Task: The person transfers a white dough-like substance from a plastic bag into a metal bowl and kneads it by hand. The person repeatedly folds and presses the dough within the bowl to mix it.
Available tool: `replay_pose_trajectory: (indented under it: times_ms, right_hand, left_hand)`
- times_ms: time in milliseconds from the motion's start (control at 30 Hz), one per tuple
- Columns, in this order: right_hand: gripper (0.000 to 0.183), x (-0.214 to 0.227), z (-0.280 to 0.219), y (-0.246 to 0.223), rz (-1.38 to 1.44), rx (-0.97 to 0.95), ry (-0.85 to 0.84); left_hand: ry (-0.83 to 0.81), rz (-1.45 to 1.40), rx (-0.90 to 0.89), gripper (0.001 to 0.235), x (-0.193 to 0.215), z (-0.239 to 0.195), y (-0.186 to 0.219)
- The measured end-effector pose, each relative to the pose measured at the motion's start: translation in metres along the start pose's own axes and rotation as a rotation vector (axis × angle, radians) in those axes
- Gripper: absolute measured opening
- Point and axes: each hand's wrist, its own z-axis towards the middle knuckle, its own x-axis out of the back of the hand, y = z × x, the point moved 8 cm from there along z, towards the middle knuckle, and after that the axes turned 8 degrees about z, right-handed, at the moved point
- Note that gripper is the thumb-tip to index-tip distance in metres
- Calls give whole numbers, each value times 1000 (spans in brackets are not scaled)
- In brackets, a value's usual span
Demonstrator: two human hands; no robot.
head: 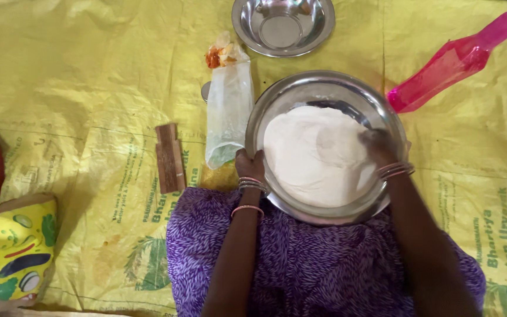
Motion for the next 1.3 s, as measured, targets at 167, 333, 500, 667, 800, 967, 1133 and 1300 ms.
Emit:
replay_pose_trajectory:
  times_ms: [167,333,500,667,800,967,1133,1300]
  right_hand:
    - [62,-76,-43,-34,843,-292,-194]
    - [75,-43,-51,-90,1032,39,-374]
    - [49,14,-27,-30,173,-36,88]
    - [71,-9,-50,-10,329,-82,95]
    - [75,-77,-80,-51,1056,-442,-131]
    - [64,-46,-69,-67,1124,-395,-101]
    - [47,10,-36,-15,640,-147,2]
    - [55,-61,-55,-4,183,-200,-116]
  left_hand:
    - [40,66,-25,39,3,3,2]
    - [-45,6,101,39,-1,3,-3]
    - [-4,-34,15,37,2,4,-4]
    - [28,27,-38,37,1,5,-2]
    - [-5,-16,48,38,0,6,0]
    - [-29,86,86,48,21,-3,22]
    - [138,567,-31,100,59,-10,90]
    - [-55,997,-282,84,27,-9,133]
